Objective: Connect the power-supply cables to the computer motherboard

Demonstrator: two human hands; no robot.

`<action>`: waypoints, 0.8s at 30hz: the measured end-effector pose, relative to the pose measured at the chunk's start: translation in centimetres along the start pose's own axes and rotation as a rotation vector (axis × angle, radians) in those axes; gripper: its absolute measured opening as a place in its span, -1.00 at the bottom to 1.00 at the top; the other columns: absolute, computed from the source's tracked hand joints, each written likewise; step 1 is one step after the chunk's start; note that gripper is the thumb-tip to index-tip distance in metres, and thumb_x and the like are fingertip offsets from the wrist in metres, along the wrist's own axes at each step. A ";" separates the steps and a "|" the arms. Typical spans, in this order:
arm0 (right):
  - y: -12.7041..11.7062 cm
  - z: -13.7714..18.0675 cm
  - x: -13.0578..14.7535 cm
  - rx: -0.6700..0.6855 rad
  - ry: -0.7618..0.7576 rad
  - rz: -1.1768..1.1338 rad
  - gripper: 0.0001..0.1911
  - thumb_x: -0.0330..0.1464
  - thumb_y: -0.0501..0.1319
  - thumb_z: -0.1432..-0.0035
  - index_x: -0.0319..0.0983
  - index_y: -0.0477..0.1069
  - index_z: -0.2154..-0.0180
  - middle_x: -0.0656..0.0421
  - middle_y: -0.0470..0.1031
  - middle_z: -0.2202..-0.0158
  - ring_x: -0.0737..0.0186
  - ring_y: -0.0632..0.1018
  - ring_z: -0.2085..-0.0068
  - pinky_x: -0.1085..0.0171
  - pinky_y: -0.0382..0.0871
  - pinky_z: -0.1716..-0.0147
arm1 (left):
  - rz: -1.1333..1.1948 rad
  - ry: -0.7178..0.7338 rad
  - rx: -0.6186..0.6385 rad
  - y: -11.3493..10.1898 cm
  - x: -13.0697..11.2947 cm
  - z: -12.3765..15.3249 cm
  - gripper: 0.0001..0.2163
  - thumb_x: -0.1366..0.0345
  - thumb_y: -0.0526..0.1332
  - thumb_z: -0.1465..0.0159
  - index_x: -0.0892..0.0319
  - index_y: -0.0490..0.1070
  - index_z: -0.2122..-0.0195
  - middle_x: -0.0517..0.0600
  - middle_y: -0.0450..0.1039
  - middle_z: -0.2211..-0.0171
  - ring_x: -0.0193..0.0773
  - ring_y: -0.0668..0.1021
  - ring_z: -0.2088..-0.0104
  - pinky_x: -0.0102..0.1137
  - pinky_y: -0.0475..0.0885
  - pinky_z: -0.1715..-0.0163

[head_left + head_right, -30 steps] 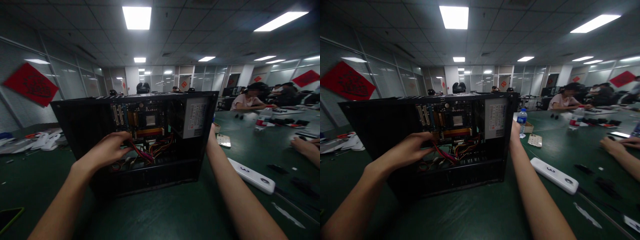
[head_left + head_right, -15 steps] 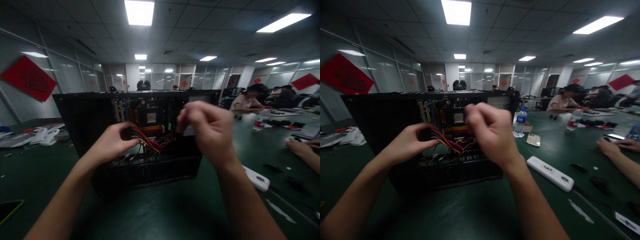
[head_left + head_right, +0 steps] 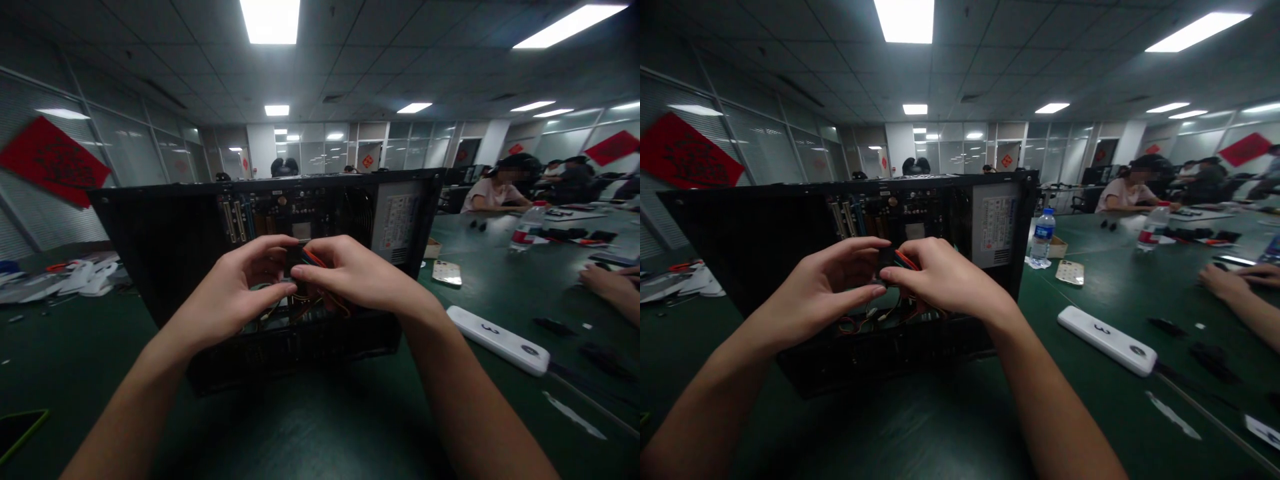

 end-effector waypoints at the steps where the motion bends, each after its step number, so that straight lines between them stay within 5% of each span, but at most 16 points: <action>1: -0.4 0.1 0.1 -0.027 -0.009 0.015 -0.66 -0.14 0.23 -0.22 -0.30 0.40 0.41 0.28 0.34 0.53 0.39 0.36 0.49 0.40 0.12 0.55 | 0.020 -0.001 -0.006 0.0 -0.1 0.0 -0.52 0.28 0.37 -0.20 0.08 0.35 -0.15 0.04 0.52 -0.02 -0.14 0.60 0.05 -0.34 0.57 0.07; 13: -0.7 -0.8 0.2 -0.179 -0.055 -0.285 -0.70 -0.26 0.34 -0.10 -0.33 0.54 0.17 0.11 0.60 0.24 0.21 0.56 0.25 0.30 0.40 0.31 | 0.049 0.005 -0.132 -1.5 -0.3 -0.1 -0.48 0.30 0.40 -0.14 0.12 0.38 -0.14 0.06 0.48 -0.05 -0.14 0.60 0.09 -0.30 0.57 0.09; 24: 0.0 -0.9 0.7 -0.103 -0.140 -0.240 -0.69 -0.36 0.28 -0.17 -0.30 0.54 0.04 0.11 0.61 0.17 0.16 0.56 0.16 0.24 0.41 0.19 | -0.132 0.067 -0.117 -0.9 -0.6 0.1 -0.51 0.21 0.35 -0.20 0.10 0.36 -0.16 0.08 0.51 -0.03 -0.10 0.61 0.09 -0.23 0.59 0.10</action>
Point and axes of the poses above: each hand's wrist, its own z-axis away from the middle knuckle, its own y-axis out of the palm, x = y × z, the point moved 9 cm from there along -z, towards the middle knuckle
